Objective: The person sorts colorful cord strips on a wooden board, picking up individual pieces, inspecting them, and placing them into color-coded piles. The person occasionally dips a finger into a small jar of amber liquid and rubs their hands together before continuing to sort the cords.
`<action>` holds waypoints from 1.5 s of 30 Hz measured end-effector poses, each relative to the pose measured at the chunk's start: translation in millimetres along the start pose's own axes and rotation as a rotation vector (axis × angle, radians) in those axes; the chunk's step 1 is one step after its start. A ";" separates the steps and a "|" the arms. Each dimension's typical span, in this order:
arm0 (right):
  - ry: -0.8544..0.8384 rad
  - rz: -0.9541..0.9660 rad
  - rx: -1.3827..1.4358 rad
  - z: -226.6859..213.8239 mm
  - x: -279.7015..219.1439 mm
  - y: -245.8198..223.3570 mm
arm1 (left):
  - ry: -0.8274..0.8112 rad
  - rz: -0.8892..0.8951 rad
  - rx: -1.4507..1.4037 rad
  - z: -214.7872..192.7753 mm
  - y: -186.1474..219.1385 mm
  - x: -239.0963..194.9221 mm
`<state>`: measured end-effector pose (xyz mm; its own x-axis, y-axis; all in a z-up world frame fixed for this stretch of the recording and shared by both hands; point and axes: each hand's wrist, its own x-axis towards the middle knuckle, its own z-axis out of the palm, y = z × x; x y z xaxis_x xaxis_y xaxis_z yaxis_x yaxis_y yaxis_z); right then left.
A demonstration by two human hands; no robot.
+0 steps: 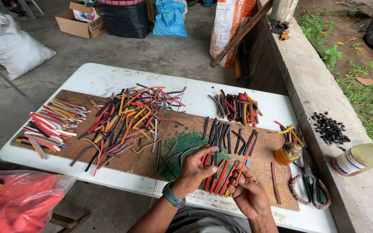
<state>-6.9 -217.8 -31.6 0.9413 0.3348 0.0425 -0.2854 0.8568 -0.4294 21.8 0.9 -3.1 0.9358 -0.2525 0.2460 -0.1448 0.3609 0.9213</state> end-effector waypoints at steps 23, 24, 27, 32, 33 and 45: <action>0.206 -0.014 -0.238 -15.8 5.3 1.8 | -0.056 0.026 0.143 -3.3 9.4 -9.0; 0.200 -0.013 -0.248 -16.5 5.2 1.8 | -0.058 0.034 0.148 -3.4 8.9 -9.2; 0.212 -0.011 -0.278 -16.2 5.4 1.6 | -0.068 0.026 0.098 -3.5 8.3 -9.3; 0.216 -0.037 -0.328 -10.6 6.5 2.6 | -0.087 0.030 0.082 -3.4 11.3 -10.2; 0.205 -0.043 -0.335 -9.5 6.6 2.6 | -0.089 0.024 0.086 -3.0 12.6 -10.2; 0.177 -0.043 -0.414 -5.4 5.8 1.8 | -0.102 -0.020 0.144 2.7 32.2 -13.4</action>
<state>-1.0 -216.5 -37.0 0.9774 0.1989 -0.0714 -0.1830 0.6275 -0.7568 3.8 13.5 24.1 0.9024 -0.3510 0.2498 -0.1779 0.2245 0.9581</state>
